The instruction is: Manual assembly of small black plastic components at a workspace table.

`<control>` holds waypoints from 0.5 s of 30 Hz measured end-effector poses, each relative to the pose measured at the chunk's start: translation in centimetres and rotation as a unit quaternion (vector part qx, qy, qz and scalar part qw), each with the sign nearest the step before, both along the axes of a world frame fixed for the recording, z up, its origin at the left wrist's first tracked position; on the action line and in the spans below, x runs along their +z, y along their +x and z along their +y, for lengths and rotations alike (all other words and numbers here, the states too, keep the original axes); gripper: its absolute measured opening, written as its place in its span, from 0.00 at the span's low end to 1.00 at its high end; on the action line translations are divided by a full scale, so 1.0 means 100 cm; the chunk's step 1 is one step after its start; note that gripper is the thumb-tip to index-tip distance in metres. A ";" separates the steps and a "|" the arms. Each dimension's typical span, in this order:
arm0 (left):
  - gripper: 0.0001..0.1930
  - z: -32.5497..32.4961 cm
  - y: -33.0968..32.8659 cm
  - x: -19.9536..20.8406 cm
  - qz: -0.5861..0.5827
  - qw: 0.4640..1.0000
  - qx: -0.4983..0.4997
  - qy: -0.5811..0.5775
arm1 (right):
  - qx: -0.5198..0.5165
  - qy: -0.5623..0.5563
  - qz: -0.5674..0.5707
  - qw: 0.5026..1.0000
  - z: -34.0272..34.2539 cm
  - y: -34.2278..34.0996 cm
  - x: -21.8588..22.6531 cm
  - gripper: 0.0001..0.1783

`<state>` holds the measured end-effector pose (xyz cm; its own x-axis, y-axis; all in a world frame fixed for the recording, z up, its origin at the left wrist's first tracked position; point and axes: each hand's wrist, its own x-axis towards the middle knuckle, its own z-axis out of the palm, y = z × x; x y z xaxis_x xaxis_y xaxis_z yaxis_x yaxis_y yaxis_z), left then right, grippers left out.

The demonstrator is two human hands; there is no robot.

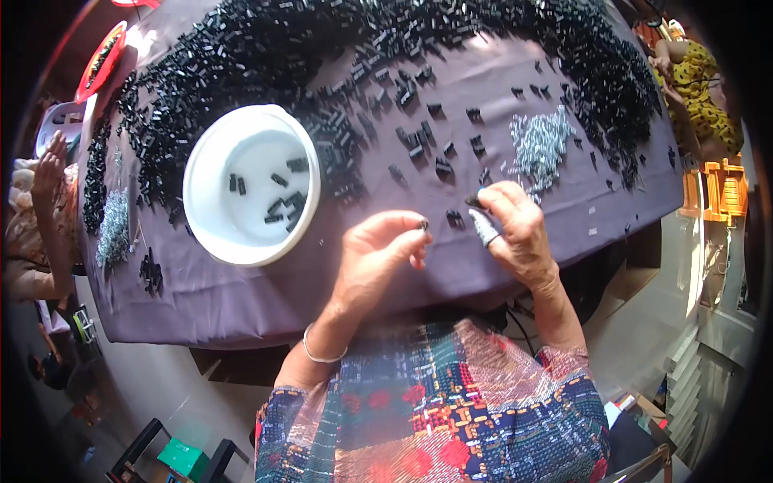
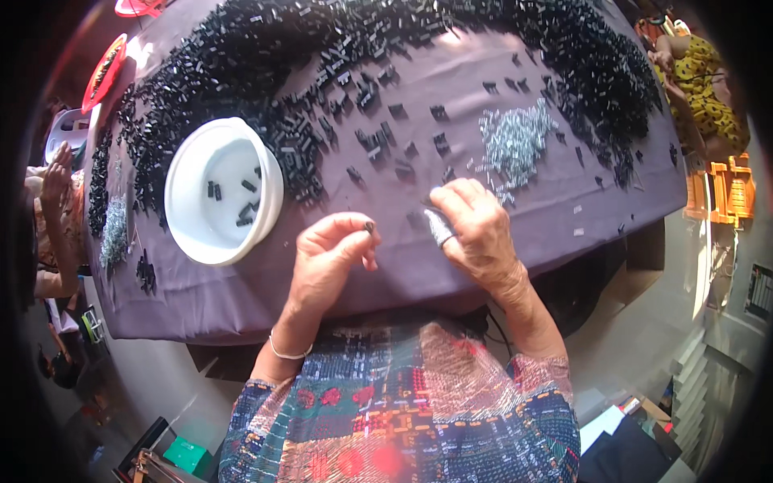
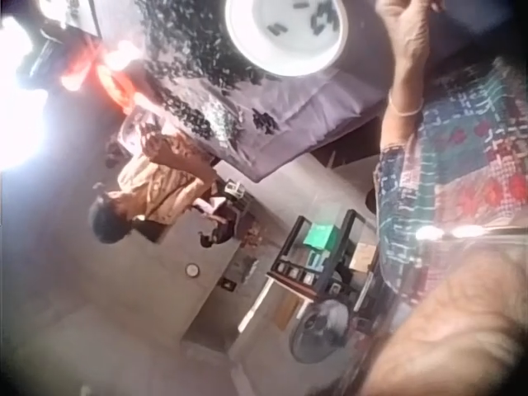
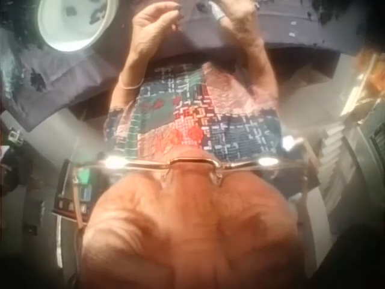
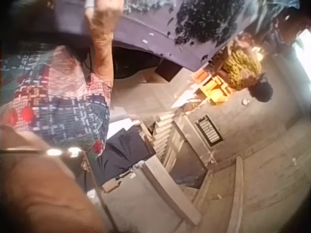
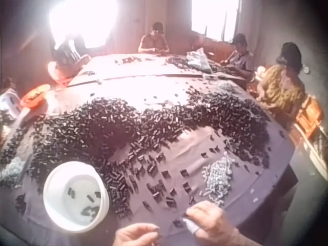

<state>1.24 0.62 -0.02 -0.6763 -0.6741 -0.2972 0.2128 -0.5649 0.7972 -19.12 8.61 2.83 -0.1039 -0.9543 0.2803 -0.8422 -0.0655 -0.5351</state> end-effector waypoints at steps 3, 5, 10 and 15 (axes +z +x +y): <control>0.07 0.001 0.000 -0.001 -0.014 1.000 -0.006 0.002 | -0.021 -0.026 0.030 0.999 -0.008 -0.005 -0.009 0.16; 0.08 0.003 0.001 -0.003 -0.026 1.000 -0.010 0.008 | -0.022 -0.034 0.028 0.999 -0.016 -0.007 -0.011 0.16; 0.10 0.007 -0.001 -0.003 -0.033 0.999 -0.029 -0.001 | -0.009 -0.031 0.046 0.998 -0.042 -0.007 -0.004 0.17; 0.10 0.005 -0.002 -0.005 -0.024 0.999 -0.028 0.012 | -0.056 0.013 0.049 0.997 -0.059 -0.014 -0.004 0.14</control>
<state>1.05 1.16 -0.49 -0.6976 -0.6275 -0.3459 0.1419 -0.5942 0.7917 -20.52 2.70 2.46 -0.1843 -0.9449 0.2706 -0.8917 0.0450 -0.4503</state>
